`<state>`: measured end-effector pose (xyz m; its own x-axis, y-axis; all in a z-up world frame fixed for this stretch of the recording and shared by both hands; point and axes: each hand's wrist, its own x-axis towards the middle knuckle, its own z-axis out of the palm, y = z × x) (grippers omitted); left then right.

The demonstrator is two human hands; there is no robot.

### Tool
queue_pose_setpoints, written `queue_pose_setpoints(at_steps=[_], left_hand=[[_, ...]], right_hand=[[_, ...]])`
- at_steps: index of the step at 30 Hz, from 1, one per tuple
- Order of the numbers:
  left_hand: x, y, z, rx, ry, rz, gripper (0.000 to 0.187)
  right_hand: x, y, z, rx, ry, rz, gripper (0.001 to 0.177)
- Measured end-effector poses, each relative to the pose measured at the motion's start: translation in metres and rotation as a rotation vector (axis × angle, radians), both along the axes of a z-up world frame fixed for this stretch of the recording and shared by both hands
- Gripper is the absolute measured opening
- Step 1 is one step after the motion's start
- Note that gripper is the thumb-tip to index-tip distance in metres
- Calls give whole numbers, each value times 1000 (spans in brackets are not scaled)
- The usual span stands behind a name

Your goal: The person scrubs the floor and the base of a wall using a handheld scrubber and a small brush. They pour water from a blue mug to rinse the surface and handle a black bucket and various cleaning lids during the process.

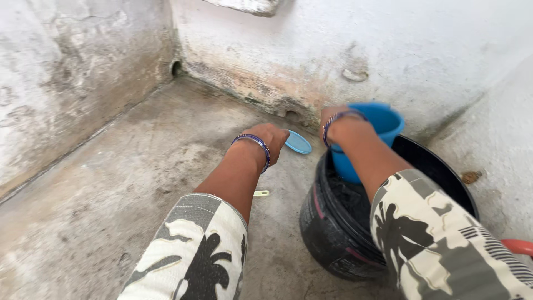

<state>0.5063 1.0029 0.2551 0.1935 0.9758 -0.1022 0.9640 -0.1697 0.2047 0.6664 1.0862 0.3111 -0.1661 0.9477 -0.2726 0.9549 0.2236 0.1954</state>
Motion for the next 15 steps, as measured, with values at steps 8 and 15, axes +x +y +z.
queue_pose_setpoints(at_steps=[8,15], left_hand=[[-83,-53,-3,-72,-19,221,39],[-224,-162,-23,-134,159,403,36]], right_hand=[[-102,-55,58,65,-39,284,33],[-228,-166,6,-73,32,666,28]])
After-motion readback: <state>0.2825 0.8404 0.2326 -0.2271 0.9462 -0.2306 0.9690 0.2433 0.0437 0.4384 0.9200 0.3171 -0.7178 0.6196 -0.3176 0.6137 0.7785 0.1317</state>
